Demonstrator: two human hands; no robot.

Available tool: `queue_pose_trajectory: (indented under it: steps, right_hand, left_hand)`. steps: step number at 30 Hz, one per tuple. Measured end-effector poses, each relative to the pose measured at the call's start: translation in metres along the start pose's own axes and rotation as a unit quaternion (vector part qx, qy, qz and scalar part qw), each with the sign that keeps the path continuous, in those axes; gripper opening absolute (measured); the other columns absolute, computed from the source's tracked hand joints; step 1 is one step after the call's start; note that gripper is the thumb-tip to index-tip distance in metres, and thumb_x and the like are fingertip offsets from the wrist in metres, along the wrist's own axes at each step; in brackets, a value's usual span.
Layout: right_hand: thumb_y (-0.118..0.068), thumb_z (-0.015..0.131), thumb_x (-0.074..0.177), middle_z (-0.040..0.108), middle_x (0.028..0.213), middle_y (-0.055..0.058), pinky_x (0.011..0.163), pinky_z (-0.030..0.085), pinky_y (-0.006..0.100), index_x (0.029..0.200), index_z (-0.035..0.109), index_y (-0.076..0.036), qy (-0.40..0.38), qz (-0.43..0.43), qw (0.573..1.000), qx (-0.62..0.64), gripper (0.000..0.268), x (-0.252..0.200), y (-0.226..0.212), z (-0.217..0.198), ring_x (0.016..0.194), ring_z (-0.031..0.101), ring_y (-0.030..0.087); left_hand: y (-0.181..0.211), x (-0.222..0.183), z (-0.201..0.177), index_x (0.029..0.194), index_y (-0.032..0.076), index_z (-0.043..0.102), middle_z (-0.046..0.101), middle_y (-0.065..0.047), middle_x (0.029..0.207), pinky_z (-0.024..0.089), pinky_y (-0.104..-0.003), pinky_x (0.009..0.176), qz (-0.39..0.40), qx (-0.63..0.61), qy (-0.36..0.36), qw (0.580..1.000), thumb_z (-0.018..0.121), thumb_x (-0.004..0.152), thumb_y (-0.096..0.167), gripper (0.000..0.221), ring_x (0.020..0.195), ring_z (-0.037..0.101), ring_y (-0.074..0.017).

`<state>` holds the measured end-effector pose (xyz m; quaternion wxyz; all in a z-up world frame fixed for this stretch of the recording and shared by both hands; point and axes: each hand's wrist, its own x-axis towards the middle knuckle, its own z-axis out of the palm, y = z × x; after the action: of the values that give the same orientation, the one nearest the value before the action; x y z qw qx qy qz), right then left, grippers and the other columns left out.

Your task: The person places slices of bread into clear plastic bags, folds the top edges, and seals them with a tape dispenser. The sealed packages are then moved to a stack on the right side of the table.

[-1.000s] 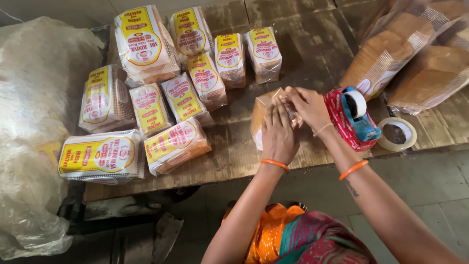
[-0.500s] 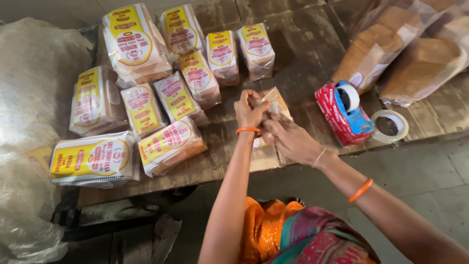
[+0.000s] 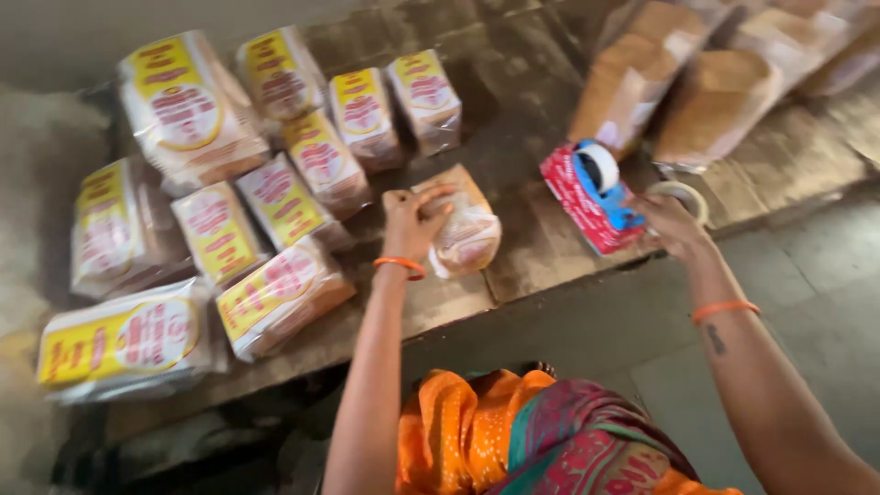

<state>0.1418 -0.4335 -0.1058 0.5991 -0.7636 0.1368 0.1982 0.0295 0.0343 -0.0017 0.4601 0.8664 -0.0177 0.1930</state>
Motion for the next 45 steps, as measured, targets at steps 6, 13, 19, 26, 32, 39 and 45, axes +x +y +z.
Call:
queue_pose_trajectory:
  steps: [6,13,19,26,32,39,45]
  right_hand:
    - [-0.019,0.070,0.089,0.069,0.117,0.007,0.065,0.060,0.062,0.111,0.066,-0.007,-0.036,0.017,0.986,0.163,0.025,-0.012,-0.030,0.016,0.106,0.068,0.029]
    - [-0.006,0.074,0.085,0.064,0.137,0.009,0.083,0.058,0.042,0.130,0.071,-0.012,0.013,-0.193,0.915,0.354,0.046,-0.056,0.027,0.029,0.110,0.070,0.021]
    - [0.010,0.070,0.095,0.065,0.141,0.013,0.077,0.057,0.029,0.085,0.056,0.001,0.125,-0.311,0.918,0.211,0.020,-0.061,0.060,0.038,0.101,0.068,0.019]
    - [0.002,0.070,0.106,0.062,0.113,0.011,0.078,0.050,0.030,0.101,0.060,0.001,0.140,-0.368,0.891,0.226,0.011,-0.033,0.036,0.017,0.090,0.059,0.017]
    - [-0.011,0.061,0.102,0.057,0.139,0.008,0.112,0.053,0.042,0.130,0.057,-0.004,-0.320,-0.372,0.844,0.215,0.029,-0.113,-0.162,0.150,0.130,0.062,0.025]
    - [-0.015,0.058,0.101,0.057,0.125,0.000,0.102,0.059,0.040,0.114,0.061,-0.002,-0.377,-0.248,0.892,-0.033,0.019,-0.083,-0.198,0.207,0.118,0.066,0.020]
    - [-0.010,0.062,0.101,0.060,0.108,0.005,0.082,0.056,0.030,0.113,0.072,0.002,-0.322,-0.329,0.867,-0.189,0.019,-0.070,-0.199,0.213,0.102,0.064,0.015]
  left_hand:
    - [-0.011,0.005,-0.008,0.125,0.031,0.076,0.051,-0.005,0.103,0.048,-0.029,0.088,-0.050,-0.045,-0.087,0.994,0.084,0.079,0.028,0.047,0.097,0.044,-0.0206]
    - [-0.006,0.002,-0.011,0.128,0.031,0.075,0.051,-0.003,0.100,0.046,-0.027,0.089,-0.064,-0.057,-0.089,0.992,0.084,0.080,0.027,0.049,0.097,0.042,-0.0195]
    - [0.006,0.001,-0.012,0.129,0.031,0.074,0.058,-0.002,0.100,0.045,-0.027,0.091,-0.064,-0.065,-0.098,0.991,0.082,0.081,0.027,0.049,0.097,0.041,-0.0191]
    - [-0.006,0.006,-0.006,0.127,0.032,0.075,0.044,-0.011,0.107,0.048,-0.029,0.094,-0.077,-0.038,-0.088,0.992,0.085,0.080,0.028,0.048,0.094,0.047,-0.0199]
    - [-0.009,0.006,-0.001,0.130,0.032,0.074,0.042,-0.007,0.101,0.049,-0.030,0.091,-0.070,-0.041,-0.089,0.993,0.083,0.079,0.030,0.051,0.093,0.046,-0.0202]
    - [-0.018,0.009,0.011,0.127,0.024,0.073,0.039,-0.005,0.098,0.049,-0.027,0.087,-0.083,-0.057,-0.066,0.993,0.087,0.073,0.044,0.059,0.085,0.050,-0.0194]
    - [-0.004,0.006,0.007,0.108,0.007,0.080,0.048,-0.005,0.079,0.045,-0.036,0.078,-0.047,-0.068,-0.035,0.996,0.083,0.089,0.040,0.038,0.089,0.043,-0.0211]
